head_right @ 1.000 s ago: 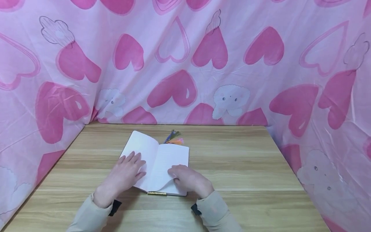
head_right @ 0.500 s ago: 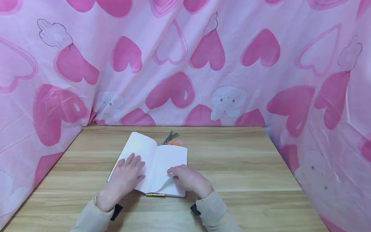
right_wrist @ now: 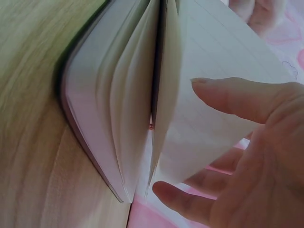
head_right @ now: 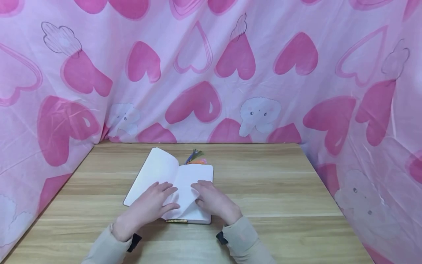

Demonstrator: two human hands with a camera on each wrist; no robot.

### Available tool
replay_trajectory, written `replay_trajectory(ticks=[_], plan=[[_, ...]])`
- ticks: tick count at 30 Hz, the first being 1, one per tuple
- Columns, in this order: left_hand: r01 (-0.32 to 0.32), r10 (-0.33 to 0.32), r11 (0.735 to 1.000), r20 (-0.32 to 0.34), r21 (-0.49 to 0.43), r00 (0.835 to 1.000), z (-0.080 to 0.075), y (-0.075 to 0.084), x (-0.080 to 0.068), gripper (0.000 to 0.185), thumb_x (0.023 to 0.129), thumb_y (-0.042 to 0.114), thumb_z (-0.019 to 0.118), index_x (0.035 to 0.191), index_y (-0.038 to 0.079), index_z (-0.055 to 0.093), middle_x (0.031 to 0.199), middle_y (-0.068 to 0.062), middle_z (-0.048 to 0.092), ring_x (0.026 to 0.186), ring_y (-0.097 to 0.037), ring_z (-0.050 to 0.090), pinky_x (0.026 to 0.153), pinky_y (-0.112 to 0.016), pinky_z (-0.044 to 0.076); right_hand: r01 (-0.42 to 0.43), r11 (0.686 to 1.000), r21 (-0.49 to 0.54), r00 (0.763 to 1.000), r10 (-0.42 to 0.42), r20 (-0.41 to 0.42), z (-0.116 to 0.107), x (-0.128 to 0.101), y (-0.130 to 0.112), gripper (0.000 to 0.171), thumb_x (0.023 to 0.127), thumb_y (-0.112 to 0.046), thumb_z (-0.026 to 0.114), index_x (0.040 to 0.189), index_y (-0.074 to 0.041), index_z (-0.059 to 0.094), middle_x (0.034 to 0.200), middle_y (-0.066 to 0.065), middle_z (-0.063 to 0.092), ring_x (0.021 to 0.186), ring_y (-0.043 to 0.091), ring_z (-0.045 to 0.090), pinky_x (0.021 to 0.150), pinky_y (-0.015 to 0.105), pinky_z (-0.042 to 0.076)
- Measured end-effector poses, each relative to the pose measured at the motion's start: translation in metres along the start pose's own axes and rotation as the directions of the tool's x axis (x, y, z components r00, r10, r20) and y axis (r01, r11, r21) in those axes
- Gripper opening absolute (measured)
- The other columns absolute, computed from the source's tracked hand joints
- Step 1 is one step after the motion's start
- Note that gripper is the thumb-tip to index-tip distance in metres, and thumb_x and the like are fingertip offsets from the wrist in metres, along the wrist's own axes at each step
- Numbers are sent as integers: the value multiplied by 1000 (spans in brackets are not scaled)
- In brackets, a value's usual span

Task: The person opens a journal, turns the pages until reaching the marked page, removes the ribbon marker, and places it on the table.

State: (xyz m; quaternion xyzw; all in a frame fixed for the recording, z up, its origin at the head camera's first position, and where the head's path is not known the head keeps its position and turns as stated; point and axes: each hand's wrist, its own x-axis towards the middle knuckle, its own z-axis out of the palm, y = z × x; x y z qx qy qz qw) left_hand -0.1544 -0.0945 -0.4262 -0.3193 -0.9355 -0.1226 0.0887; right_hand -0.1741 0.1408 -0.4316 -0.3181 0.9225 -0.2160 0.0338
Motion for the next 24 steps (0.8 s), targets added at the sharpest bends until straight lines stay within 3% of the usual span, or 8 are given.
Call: replay_trajectory(ticks=[5,9,15,19,24], plan=[[13,-10,999,-63,50,998,5,6,0,73,73,62,74,122,8,65,118,-14,65,112,-34,59,90,-62,44,7,1000,-9,997,-7,-79,3,0,0,57,90,-7,69,141,0,46,140,28,45,132,43,40,107,53,35],[16,-11,997,-58,73,998,10,12,1,81,71,64,74,131,11,60,126,-16,62,116,-38,57,91,-68,40,-49,999,6,995,49,-89,4,-1,-1,63,89,-6,67,146,-5,40,147,26,37,137,43,32,109,53,32],[7,-2,996,-57,93,998,16,18,0,91,72,68,70,143,14,50,137,-17,55,124,-41,51,95,-72,33,-127,991,36,986,131,-107,5,1,-3,68,94,-20,66,152,-11,32,156,20,25,144,39,21,109,54,30],[3,12,991,-106,134,994,18,18,1,80,80,58,71,143,14,48,135,-17,56,123,-40,53,95,-71,34,-111,993,44,974,117,-195,8,5,-4,74,92,-21,69,153,-7,28,157,27,18,145,44,11,110,56,26],[-41,71,987,-194,155,978,18,15,2,73,83,29,77,145,9,44,137,-21,53,119,-36,57,92,-65,42,-127,990,62,955,139,-260,8,8,-7,89,87,-19,76,155,-6,20,157,28,14,145,44,7,112,56,23]])
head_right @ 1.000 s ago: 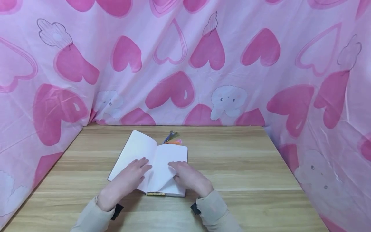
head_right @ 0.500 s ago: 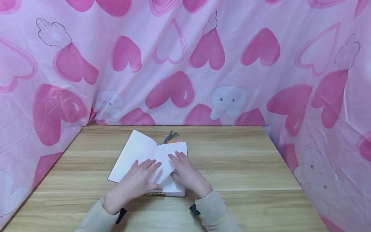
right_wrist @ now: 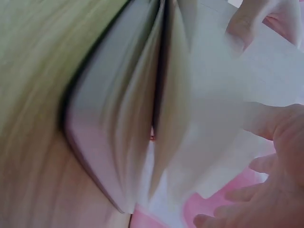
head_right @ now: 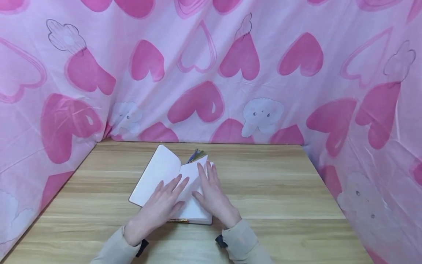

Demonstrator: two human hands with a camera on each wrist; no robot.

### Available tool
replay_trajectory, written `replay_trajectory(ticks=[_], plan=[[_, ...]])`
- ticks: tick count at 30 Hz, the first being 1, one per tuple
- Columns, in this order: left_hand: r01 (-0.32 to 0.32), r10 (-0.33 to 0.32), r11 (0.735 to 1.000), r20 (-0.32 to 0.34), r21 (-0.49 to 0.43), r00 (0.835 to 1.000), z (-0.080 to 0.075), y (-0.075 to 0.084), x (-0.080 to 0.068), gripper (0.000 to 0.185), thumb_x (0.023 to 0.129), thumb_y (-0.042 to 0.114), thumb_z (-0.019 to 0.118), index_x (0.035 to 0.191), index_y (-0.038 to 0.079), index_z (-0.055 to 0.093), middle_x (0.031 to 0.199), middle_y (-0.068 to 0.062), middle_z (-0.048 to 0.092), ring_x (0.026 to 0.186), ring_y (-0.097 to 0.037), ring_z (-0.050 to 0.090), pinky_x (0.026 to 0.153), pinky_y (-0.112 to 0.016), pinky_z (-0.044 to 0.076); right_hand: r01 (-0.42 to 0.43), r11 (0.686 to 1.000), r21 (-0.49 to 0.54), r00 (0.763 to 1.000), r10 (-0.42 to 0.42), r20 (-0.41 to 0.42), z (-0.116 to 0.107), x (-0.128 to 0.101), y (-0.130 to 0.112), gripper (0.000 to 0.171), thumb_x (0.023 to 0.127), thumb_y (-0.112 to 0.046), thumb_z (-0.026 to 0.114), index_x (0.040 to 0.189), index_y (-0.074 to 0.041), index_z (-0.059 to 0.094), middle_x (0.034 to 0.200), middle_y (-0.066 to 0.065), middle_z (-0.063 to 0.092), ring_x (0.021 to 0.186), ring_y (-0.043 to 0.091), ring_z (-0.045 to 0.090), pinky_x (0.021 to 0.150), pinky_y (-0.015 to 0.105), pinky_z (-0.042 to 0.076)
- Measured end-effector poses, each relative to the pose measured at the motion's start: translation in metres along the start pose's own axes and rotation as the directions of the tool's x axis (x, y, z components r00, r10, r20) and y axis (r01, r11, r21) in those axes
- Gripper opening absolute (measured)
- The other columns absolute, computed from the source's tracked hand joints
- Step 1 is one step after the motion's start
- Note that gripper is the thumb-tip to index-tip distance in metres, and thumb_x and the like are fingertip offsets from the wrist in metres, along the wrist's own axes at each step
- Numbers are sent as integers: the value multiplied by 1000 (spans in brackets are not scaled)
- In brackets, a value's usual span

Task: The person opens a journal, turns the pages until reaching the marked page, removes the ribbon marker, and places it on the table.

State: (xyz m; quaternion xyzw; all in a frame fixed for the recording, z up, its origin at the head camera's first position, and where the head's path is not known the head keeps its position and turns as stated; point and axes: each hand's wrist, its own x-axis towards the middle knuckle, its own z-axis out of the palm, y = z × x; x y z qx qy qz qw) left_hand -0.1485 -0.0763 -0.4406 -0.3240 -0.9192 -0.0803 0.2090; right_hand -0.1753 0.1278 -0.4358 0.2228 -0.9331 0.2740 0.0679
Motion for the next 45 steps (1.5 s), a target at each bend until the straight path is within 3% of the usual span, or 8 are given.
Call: replay_trajectory(ticks=[4,11,17,21,30,36,41,45], plan=[[-18,17,1000,-57,-26,998,-3,-3,4,80,79,15,81,147,7,41,139,-23,50,119,-34,56,87,-59,49,-14,1000,12,999,13,38,-6,-2,-6,96,85,-21,78,156,-7,15,157,26,16,145,40,14,111,52,27],[-18,14,996,-54,-85,998,-15,-12,8,92,78,2,78,155,16,29,154,-19,32,122,-32,55,90,-41,52,-18,1000,4,988,17,153,-12,-8,-14,93,87,-24,76,156,-6,17,158,25,17,145,36,20,107,49,35],[-58,56,997,-45,-59,997,-25,-26,9,92,76,-2,79,153,17,33,156,-19,27,139,-29,36,102,-39,44,30,999,-38,924,-14,381,-12,-12,-13,86,84,-29,79,152,-8,32,160,20,15,146,35,15,112,48,28],[-66,65,997,-34,-41,997,-32,-35,7,93,75,-2,81,153,16,34,158,-18,23,143,-30,27,109,-43,35,74,997,-25,898,-56,437,-8,-13,-12,89,80,-31,82,151,-9,35,160,20,13,147,37,10,115,48,22],[-49,45,998,109,33,993,-40,-39,-2,53,83,-17,61,129,10,64,146,-18,45,139,-38,33,109,-59,28,102,992,-68,894,-62,443,-2,-13,-8,92,76,-34,85,151,-10,38,160,21,15,146,40,12,114,53,21],[40,-52,998,232,56,971,-42,-38,-9,29,88,-2,64,114,10,73,133,-18,58,133,-38,43,108,-61,27,114,988,-99,878,-53,477,-1,-13,-6,88,76,-36,83,149,-11,40,157,22,23,145,39,16,115,51,21],[115,-125,992,242,55,962,-42,-37,-10,27,87,9,72,113,8,71,128,-18,60,128,-40,48,107,-60,30,105,989,-103,863,-39,504,-1,-13,-5,86,77,-36,83,149,-15,42,157,18,26,145,37,18,115,50,21],[113,-134,987,198,115,971,-42,-38,-10,34,81,13,79,113,7,69,119,-17,63,122,-40,52,105,-60,34,110,986,-122,858,-32,512,-1,-12,-4,83,79,-38,81,148,-16,42,157,16,29,144,35,23,115,47,23]])
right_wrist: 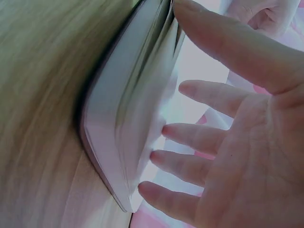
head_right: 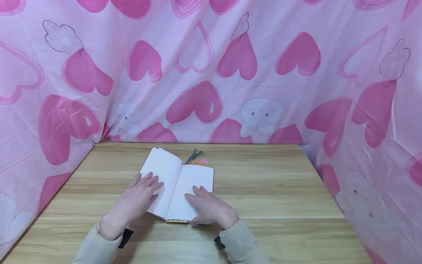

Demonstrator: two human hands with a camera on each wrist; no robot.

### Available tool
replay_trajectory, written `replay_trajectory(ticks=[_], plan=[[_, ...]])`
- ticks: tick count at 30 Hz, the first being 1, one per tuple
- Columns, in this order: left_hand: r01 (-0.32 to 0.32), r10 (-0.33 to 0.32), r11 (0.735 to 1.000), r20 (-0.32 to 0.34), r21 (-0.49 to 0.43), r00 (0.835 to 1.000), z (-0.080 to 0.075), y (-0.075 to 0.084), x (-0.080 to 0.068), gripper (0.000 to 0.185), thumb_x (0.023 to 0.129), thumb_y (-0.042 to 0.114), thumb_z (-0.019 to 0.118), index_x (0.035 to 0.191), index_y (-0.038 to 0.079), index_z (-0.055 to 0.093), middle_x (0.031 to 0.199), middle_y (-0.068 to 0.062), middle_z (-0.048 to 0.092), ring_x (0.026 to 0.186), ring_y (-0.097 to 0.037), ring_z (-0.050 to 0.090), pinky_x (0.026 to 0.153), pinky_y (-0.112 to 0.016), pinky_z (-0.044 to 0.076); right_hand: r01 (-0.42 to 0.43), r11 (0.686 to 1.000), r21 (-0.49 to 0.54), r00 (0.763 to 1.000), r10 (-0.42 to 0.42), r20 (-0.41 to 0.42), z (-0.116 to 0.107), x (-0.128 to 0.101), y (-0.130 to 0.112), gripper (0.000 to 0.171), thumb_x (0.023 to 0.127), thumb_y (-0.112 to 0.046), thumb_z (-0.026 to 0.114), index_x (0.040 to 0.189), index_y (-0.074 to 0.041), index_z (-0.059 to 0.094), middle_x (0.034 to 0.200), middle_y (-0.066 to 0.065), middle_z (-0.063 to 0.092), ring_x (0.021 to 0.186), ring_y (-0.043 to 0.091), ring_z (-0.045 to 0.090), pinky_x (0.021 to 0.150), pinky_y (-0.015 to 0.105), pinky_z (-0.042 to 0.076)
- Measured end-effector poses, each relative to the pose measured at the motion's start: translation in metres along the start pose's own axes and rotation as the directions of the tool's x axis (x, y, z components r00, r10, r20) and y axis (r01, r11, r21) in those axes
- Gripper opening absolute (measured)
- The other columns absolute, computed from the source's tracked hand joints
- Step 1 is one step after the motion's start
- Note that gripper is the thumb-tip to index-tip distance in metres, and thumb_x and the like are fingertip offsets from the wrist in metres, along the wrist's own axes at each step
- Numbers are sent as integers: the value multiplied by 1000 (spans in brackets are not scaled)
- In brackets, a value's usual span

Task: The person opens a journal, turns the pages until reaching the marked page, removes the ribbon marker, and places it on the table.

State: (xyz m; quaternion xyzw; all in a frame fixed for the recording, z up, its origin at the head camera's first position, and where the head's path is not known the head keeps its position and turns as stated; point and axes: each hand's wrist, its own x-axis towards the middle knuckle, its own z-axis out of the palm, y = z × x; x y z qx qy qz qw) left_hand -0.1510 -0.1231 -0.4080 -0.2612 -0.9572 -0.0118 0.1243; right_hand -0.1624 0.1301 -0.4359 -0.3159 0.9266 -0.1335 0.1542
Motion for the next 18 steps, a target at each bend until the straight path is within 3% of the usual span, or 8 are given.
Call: replay_trajectory(ticks=[4,7,14,18], plan=[[1,2,999,-55,54,999,1,0,0,37,77,11,82,111,6,69,111,-16,65,117,-39,55,102,-57,39,-31,999,24,999,31,23,-1,0,1,78,81,-37,80,148,-19,44,156,12,32,144,30,26,114,47,25],[2,1,999,-55,50,998,1,2,0,34,78,6,79,111,4,69,112,-17,65,118,-38,56,101,-55,41,-58,997,54,998,56,42,-2,0,1,73,83,-35,77,147,-20,45,155,10,34,144,27,27,114,47,26],[-19,21,999,56,-38,998,4,6,4,39,84,-18,57,118,1,66,126,-16,62,126,-34,52,107,-55,34,-52,995,91,998,48,40,-5,-2,3,61,87,-21,68,145,-19,49,153,11,38,142,27,30,113,45,27],[-49,56,996,84,-80,995,8,8,6,28,89,-1,65,117,2,66,127,-16,62,125,-35,52,107,-55,34,-25,994,108,1000,24,10,-6,-2,6,53,88,-12,64,141,-16,54,148,12,44,140,27,35,113,44,29]])
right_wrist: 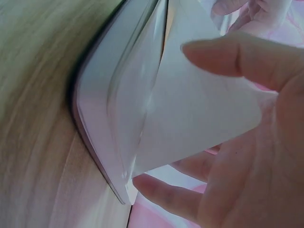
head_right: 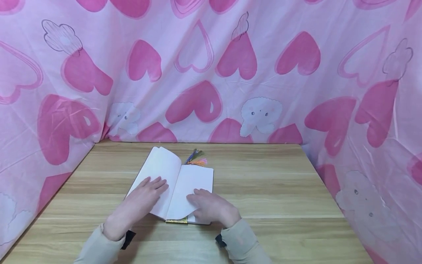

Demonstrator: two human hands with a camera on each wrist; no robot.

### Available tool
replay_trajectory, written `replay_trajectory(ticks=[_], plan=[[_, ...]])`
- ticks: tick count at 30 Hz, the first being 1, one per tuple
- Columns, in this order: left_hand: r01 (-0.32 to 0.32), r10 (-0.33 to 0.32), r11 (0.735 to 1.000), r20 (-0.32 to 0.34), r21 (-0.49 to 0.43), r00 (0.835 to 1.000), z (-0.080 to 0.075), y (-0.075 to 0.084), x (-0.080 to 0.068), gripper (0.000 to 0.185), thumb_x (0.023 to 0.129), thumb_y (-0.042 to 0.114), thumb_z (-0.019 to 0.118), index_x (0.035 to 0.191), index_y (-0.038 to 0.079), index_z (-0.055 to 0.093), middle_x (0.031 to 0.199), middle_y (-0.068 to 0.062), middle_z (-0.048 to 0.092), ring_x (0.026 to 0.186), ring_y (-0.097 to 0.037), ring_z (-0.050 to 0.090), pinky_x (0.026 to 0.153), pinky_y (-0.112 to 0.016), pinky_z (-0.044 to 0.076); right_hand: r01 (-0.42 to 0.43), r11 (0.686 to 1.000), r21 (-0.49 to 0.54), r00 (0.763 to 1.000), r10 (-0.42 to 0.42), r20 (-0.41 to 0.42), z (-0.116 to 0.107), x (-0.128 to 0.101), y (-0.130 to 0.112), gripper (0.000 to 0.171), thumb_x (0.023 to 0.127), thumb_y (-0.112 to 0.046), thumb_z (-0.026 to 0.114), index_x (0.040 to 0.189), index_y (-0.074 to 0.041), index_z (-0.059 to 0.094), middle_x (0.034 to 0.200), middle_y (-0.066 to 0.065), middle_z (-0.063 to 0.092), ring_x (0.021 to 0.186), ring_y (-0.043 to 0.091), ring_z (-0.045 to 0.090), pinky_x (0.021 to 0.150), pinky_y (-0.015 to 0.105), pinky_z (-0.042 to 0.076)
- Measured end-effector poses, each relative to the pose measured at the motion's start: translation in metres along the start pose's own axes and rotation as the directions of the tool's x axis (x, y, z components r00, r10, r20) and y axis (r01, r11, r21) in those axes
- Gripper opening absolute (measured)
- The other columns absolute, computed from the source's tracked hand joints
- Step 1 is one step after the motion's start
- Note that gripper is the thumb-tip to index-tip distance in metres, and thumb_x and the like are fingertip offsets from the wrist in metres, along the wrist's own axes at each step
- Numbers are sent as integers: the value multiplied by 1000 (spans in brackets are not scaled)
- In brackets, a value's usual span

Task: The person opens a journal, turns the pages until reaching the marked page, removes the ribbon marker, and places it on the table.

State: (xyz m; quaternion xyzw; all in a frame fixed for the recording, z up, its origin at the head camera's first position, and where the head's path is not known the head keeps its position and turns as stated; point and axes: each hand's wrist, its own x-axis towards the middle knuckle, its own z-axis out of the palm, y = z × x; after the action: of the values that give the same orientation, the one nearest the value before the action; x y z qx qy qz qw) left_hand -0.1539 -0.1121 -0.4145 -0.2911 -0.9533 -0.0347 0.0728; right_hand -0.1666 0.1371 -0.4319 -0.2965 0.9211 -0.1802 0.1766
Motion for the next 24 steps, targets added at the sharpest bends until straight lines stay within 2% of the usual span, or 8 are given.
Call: replay_trajectory(ticks=[2,4,9,15,20,24], plan=[[-11,11,1000,-8,0,1000,2,1,0,30,89,17,71,115,3,67,124,-15,63,123,-35,53,105,-55,35,31,999,-15,999,-32,-20,0,1,2,46,90,-10,63,136,-14,58,144,12,49,137,27,40,111,44,32],[-17,17,1000,-31,8,999,5,2,0,43,85,36,75,113,5,68,120,-14,64,121,-35,54,103,-55,36,67,997,-41,997,-69,-45,0,4,5,40,92,-10,62,131,-12,61,137,10,55,131,25,47,108,43,37],[-41,46,998,-117,45,992,8,6,2,61,77,60,71,110,9,69,110,-9,66,114,-33,57,98,-54,37,157,985,-75,976,-166,-140,0,9,10,27,92,-6,61,117,-9,68,115,1,66,107,14,59,96,34,48],[-80,94,994,-203,74,975,15,13,4,70,71,71,69,107,10,71,105,-10,67,113,-38,56,100,-60,33,172,981,-91,960,-187,-208,-3,10,8,17,92,-8,64,107,-10,70,105,-1,68,100,14,62,91,34,50],[-89,112,990,-235,107,966,21,18,4,71,69,73,69,104,12,71,105,-11,68,113,-40,56,101,-63,32,203,964,-171,924,-246,-293,-4,12,7,10,89,-10,67,99,-13,70,96,-3,67,90,15,61,85,34,51],[-108,145,983,-263,149,954,24,21,5,70,68,73,69,102,12,71,107,-13,67,113,-41,56,101,-63,33,201,961,-192,905,-257,-338,-5,11,6,11,88,-11,67,99,-13,70,101,0,67,106,22,60,96,40,46]])
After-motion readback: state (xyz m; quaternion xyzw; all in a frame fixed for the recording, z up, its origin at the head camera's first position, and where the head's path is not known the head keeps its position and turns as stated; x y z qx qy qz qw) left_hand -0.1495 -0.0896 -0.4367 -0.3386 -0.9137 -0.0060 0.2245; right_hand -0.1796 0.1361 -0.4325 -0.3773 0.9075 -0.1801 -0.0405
